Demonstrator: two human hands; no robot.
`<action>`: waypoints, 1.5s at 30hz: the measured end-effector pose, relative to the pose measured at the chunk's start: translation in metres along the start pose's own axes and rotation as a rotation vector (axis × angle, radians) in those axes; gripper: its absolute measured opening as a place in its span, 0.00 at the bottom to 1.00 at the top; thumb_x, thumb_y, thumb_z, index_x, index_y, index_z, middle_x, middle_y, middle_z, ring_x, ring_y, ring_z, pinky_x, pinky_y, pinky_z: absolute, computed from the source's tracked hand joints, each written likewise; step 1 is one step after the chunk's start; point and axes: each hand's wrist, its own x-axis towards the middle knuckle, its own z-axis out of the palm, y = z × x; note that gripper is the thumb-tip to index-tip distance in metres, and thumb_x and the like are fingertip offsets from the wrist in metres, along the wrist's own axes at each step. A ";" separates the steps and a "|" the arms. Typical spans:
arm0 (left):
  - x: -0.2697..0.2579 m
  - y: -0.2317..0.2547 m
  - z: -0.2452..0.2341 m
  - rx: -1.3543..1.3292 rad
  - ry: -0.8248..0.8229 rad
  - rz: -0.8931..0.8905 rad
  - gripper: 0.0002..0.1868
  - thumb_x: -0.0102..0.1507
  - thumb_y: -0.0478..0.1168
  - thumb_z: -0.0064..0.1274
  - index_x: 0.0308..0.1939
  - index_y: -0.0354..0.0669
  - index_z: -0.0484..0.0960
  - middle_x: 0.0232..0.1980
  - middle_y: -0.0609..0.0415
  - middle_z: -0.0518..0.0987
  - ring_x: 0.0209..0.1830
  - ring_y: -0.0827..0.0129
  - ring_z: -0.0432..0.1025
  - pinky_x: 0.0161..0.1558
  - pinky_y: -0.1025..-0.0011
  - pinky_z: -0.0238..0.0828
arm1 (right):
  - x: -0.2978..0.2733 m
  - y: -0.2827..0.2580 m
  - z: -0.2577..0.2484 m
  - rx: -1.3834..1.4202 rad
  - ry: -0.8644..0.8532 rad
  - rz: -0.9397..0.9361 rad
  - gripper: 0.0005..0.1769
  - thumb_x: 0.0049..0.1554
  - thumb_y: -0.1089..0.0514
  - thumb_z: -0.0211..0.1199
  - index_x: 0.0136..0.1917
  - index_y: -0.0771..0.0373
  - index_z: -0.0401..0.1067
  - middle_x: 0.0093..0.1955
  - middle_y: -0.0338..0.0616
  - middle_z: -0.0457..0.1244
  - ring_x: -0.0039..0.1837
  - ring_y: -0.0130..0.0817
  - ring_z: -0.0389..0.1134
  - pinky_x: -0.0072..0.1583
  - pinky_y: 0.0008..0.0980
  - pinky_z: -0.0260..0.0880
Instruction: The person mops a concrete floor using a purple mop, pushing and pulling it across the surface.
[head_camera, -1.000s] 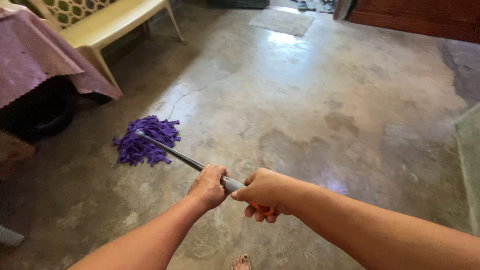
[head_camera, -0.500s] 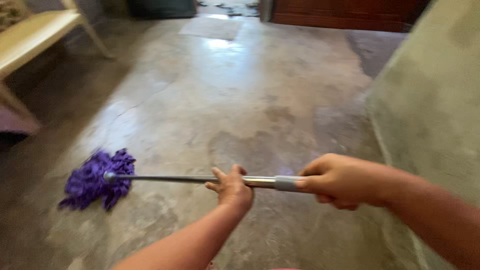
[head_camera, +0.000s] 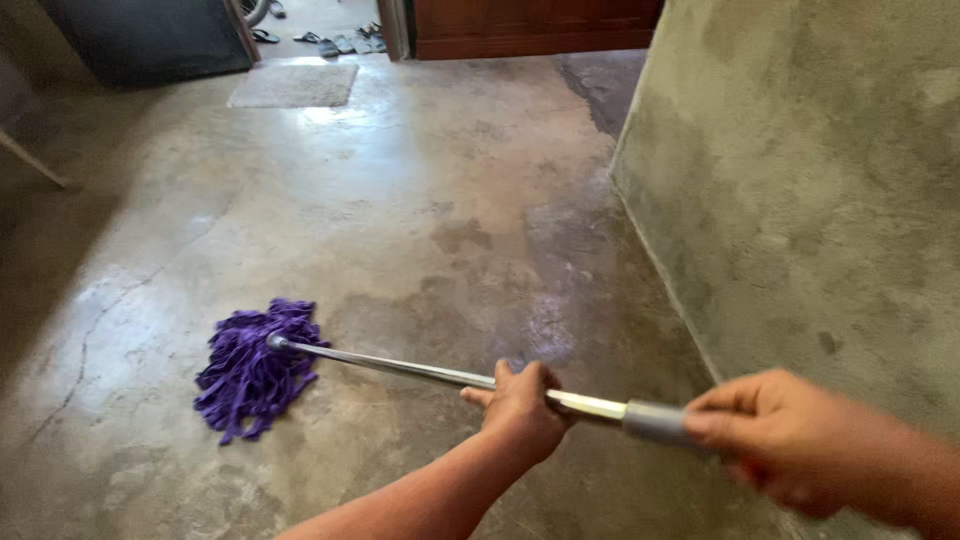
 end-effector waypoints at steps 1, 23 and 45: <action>0.005 -0.013 -0.002 0.002 0.006 -0.004 0.22 0.61 0.51 0.64 0.57 0.56 0.77 0.79 0.38 0.52 0.80 0.18 0.29 0.78 0.41 0.43 | 0.004 -0.002 0.014 0.028 -0.016 0.032 0.18 0.63 0.48 0.65 0.60 0.60 0.71 0.28 0.44 0.60 0.23 0.29 0.52 0.26 0.31 0.51; -0.030 -0.216 -0.164 -0.075 0.490 0.224 0.47 0.56 0.40 0.64 0.76 0.52 0.57 0.82 0.50 0.52 0.78 0.54 0.54 0.72 0.62 0.56 | 0.123 -0.258 0.297 0.045 -0.121 -0.229 0.22 0.63 0.44 0.60 0.43 0.68 0.71 0.30 0.45 0.59 0.27 0.29 0.54 0.27 0.29 0.48; -0.011 0.043 0.029 0.321 0.033 0.706 0.24 0.58 0.60 0.61 0.47 0.49 0.79 0.43 0.47 0.84 0.50 0.50 0.78 0.53 0.51 0.70 | 0.016 0.001 -0.004 -0.061 0.050 -0.044 0.22 0.58 0.38 0.68 0.52 0.56 0.83 0.29 0.39 0.60 0.26 0.27 0.52 0.29 0.30 0.47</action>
